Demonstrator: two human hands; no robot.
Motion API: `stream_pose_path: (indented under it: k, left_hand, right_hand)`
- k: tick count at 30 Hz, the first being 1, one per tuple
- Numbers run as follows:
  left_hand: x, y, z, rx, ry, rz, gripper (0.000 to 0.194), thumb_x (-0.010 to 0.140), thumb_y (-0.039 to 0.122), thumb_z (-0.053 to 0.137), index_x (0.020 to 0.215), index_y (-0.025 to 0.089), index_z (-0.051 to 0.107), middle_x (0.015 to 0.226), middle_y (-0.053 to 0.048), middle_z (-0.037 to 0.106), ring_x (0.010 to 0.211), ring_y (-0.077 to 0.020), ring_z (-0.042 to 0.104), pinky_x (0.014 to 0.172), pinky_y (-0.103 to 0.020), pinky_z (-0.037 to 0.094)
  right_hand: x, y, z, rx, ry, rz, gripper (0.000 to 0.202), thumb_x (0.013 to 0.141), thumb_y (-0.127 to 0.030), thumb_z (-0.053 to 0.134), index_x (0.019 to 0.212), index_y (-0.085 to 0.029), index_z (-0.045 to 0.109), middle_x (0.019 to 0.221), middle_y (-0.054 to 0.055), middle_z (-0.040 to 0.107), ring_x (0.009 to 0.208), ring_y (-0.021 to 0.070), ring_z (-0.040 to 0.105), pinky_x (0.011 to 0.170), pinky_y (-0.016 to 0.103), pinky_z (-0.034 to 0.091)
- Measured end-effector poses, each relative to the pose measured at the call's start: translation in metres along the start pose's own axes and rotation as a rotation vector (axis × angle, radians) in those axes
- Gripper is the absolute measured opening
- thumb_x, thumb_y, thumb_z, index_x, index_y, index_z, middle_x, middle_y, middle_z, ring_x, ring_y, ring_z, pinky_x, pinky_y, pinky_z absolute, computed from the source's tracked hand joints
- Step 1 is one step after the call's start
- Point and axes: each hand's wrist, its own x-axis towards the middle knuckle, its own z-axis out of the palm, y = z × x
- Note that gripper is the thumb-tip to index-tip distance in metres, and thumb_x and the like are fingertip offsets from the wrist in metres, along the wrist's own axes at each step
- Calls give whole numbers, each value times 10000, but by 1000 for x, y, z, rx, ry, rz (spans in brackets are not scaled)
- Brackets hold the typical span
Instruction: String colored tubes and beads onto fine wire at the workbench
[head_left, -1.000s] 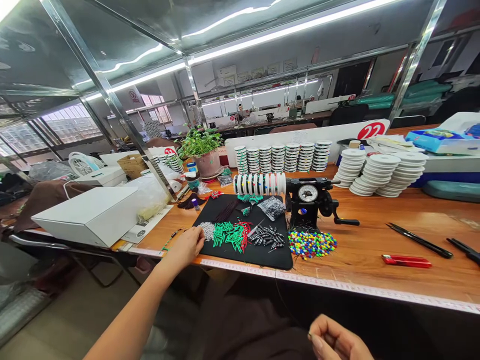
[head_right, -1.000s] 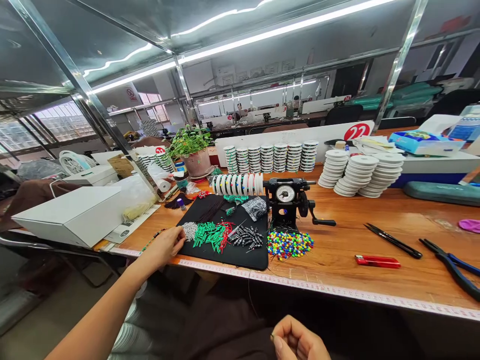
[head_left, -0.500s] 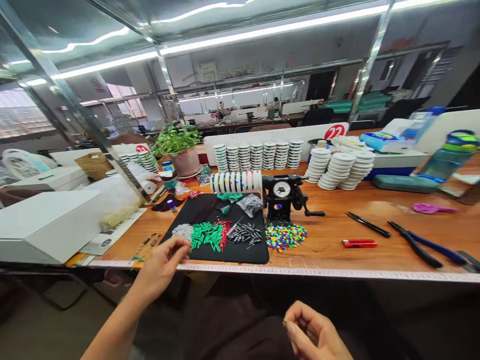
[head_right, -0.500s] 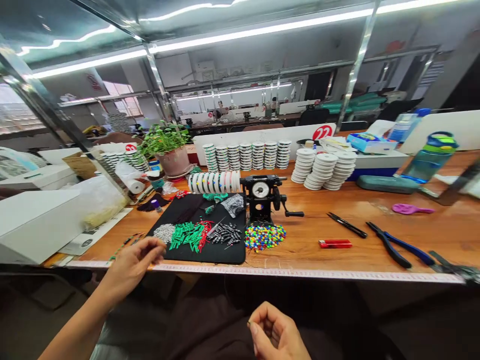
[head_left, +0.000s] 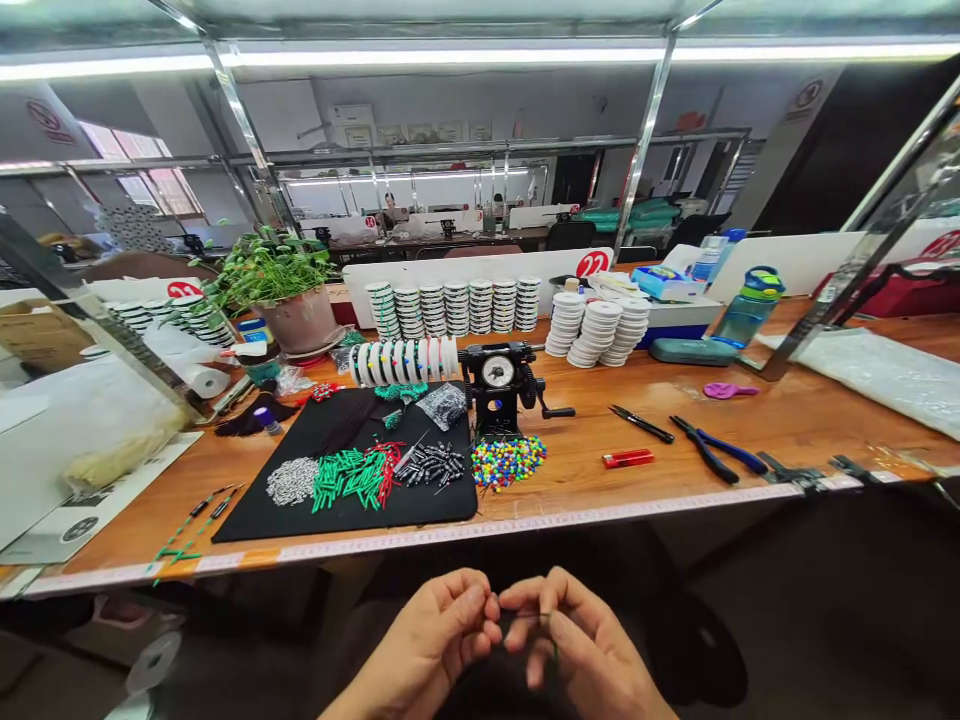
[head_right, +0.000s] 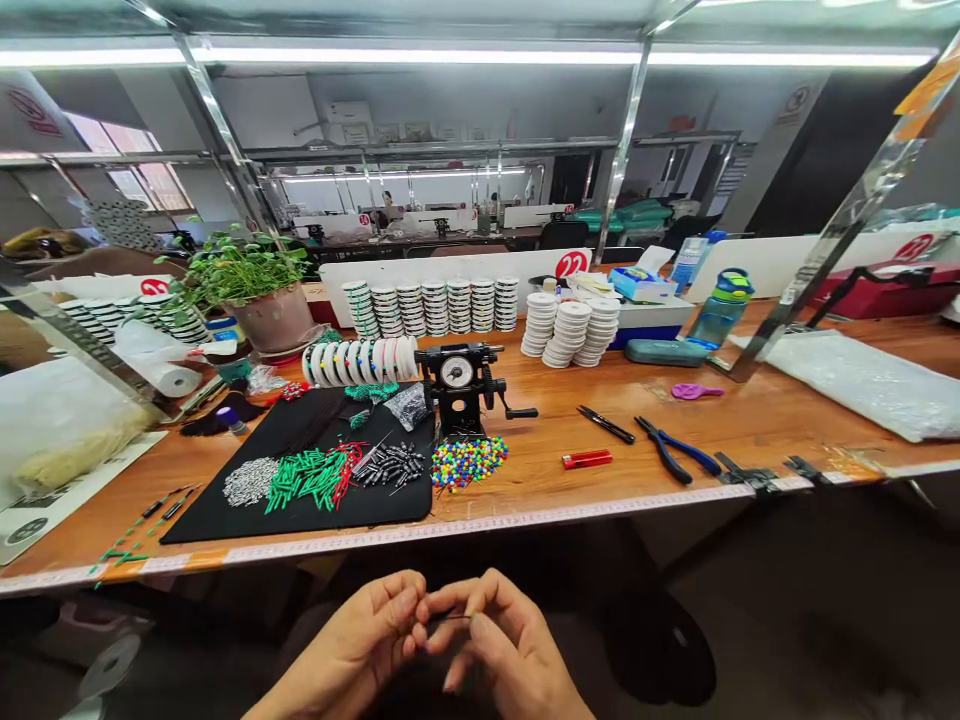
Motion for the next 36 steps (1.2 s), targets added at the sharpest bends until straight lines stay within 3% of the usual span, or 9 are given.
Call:
stream_pose_path:
  k: [2, 4, 7, 9, 12, 19, 29, 33, 36]
  left_hand:
    - [1, -3, 0, 91, 14, 47, 318, 764, 409, 875, 774, 129, 726, 871, -61, 711, 693, -101, 645, 641, -175, 532]
    - [3, -5, -4, 224, 128, 163, 336, 733, 448, 883, 797, 150, 742, 1016, -76, 731, 745, -130, 677, 618, -184, 535]
    - [6, -6, -14, 391, 271, 291, 394, 676, 514, 896, 790, 159, 767, 868, -44, 733, 698, -140, 680, 571, -185, 525]
    - [8, -7, -18, 414, 306, 285, 436, 640, 542, 905, 815, 160, 790, 754, -29, 731, 637, -126, 663, 581, -187, 528]
    - [10, -9, -18, 400, 332, 256, 474, 607, 536, 924, 867, 156, 812, 766, -50, 771, 632, -120, 663, 616, -191, 538]
    - [9, -9, -12, 338, 331, 268, 546, 557, 515, 953, 915, 152, 757, 706, -27, 761, 580, -120, 665, 600, -210, 554]
    - [6, -9, -10, 361, 295, 281, 523, 627, 521, 922, 876, 161, 636, 717, -20, 742, 621, -133, 686, 590, -205, 544]
    - [1, -11, -5, 449, 268, 327, 473, 694, 533, 874, 794, 176, 581, 725, -7, 703, 654, -143, 677, 616, -221, 550]
    - [-2, -13, -2, 574, 228, 362, 400, 776, 507, 816, 791, 182, 583, 755, -9, 674, 678, -147, 651, 647, -233, 546]
  right_hand:
    - [0, -1, 3, 171, -26, 45, 250, 945, -403, 742, 905, -184, 629, 968, 81, 728, 842, 170, 706, 678, 228, 521]
    - [-2, -6, 4, 278, -2, 86, 246, 930, -371, 772, 885, -184, 619, 896, 45, 730, 803, 137, 702, 706, 214, 517]
    - [-9, -17, 5, 358, 45, 149, 265, 910, -351, 804, 851, -187, 605, 856, 18, 720, 780, 119, 698, 676, 188, 506]
    - [-14, -22, 4, 389, 35, 176, 272, 914, -352, 802, 837, -182, 605, 831, 13, 714, 762, 117, 703, 649, 176, 503]
    - [-18, -20, 3, 407, -11, 184, 257, 931, -348, 785, 848, -171, 617, 839, 21, 716, 754, 115, 711, 640, 169, 512]
    - [-16, -7, -1, 376, -22, 216, 248, 944, -348, 772, 872, -160, 627, 854, 26, 717, 774, 121, 719, 642, 167, 514]
    - [-15, -13, 4, 366, 76, 245, 290, 883, -371, 832, 835, -160, 640, 822, 22, 719, 743, 123, 707, 633, 171, 515]
    - [-8, -12, 7, 353, 127, 205, 289, 869, -357, 845, 824, -166, 634, 857, 33, 727, 773, 131, 703, 657, 183, 518]
    - [-1, -7, 10, 217, 140, 103, 298, 887, -405, 812, 841, -162, 647, 906, 54, 719, 747, 128, 666, 615, 183, 487]
